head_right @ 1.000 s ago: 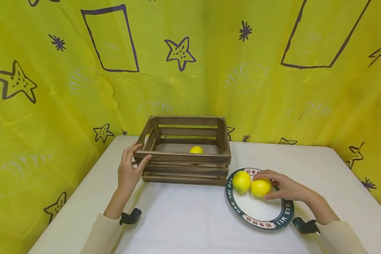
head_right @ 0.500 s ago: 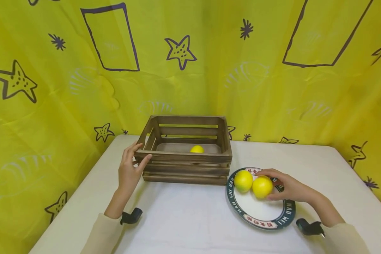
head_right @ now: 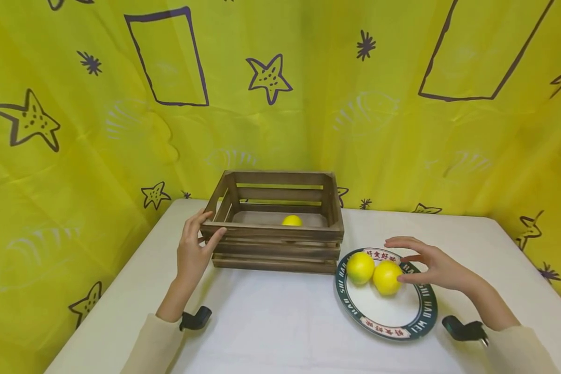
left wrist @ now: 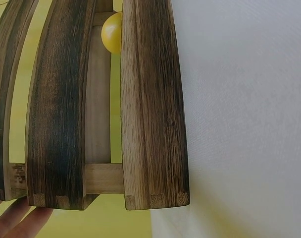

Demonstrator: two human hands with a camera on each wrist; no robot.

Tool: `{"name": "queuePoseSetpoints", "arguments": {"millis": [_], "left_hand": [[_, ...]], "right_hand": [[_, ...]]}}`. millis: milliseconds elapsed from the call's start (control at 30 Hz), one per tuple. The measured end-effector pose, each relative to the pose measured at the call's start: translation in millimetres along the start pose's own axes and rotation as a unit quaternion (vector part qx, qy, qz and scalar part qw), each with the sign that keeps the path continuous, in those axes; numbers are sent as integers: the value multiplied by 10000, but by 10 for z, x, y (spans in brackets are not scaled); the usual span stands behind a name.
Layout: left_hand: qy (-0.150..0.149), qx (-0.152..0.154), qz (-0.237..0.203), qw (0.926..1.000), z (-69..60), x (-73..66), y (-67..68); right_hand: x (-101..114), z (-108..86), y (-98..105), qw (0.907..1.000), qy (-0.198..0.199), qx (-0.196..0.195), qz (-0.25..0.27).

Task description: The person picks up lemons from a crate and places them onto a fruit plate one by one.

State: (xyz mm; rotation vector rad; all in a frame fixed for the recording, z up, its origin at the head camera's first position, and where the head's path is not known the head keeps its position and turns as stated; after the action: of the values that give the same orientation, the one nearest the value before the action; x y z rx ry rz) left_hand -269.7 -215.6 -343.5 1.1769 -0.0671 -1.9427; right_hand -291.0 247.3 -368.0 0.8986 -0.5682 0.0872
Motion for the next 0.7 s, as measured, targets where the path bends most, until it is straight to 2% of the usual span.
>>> {"name": "queuePoseSetpoints", "arguments": {"millis": [467, 700], "left_hand": [[10, 9, 42, 10000, 6, -2, 12], [-7, 47, -14, 10000, 7, -8, 6]], "right_hand": [[217, 483, 125, 9952, 824, 235, 471], [247, 639, 211, 9967, 630, 302, 425]]}}
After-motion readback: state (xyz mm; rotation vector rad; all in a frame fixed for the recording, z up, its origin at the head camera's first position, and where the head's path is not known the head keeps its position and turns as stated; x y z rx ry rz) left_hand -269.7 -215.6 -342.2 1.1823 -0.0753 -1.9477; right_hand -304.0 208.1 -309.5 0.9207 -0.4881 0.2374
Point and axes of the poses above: each hand's wrist, its own z-axis towards the middle knuckle, its own y-axis out of the back of the hand, x = y × z, the point moved 8 cm from there along z, towards the middle knuckle, and after that the axes turned 14 degrees about y, right-handed, at the moved point
